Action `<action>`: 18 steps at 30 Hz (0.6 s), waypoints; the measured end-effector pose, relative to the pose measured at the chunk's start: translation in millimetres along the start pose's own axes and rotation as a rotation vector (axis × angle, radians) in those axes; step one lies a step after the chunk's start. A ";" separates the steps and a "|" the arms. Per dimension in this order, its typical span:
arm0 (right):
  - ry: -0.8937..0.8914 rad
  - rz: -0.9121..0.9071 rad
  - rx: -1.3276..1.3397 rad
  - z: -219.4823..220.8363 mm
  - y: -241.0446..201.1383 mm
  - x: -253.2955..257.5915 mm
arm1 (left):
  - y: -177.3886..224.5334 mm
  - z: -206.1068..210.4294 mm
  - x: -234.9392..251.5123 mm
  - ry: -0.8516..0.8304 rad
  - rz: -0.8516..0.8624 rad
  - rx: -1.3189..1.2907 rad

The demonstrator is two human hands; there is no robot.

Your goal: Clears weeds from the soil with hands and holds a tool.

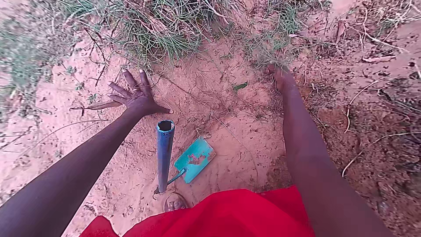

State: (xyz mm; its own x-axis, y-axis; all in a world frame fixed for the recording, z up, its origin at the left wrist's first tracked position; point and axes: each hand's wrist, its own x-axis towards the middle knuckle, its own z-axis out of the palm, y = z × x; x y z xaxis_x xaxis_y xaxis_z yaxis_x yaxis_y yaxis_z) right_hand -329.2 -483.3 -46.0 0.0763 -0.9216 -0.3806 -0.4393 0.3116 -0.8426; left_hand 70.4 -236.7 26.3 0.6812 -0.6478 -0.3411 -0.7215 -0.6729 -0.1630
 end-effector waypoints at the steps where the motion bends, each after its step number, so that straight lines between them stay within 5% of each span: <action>1: -0.021 0.055 0.038 -3.1 -0.1 4.6 | -0.1 0.2 -0.2 -0.001 -0.009 0.001; 8: 0.089 -0.010 -0.633 24.8 -18.1 2.1 | -0.3 0.5 1.1 -0.013 0.000 -0.003; 14: 0.298 0.242 -0.498 36.9 -14.1 -41.7 | -0.1 3.5 2.7 -0.003 -0.014 0.005; 18: 0.435 0.193 -0.411 45.1 15.6 -101.3 | 0.6 4.3 5.4 0.005 -0.005 0.006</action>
State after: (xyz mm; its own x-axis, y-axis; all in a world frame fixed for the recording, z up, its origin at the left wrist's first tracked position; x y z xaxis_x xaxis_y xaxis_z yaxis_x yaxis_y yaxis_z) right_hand -303.5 -374.7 -37.9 -0.3715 -0.8946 -0.2482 -0.7240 0.4465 -0.5258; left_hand 73.1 -239.0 20.4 0.6853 -0.6461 -0.3359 -0.7189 -0.6739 -0.1705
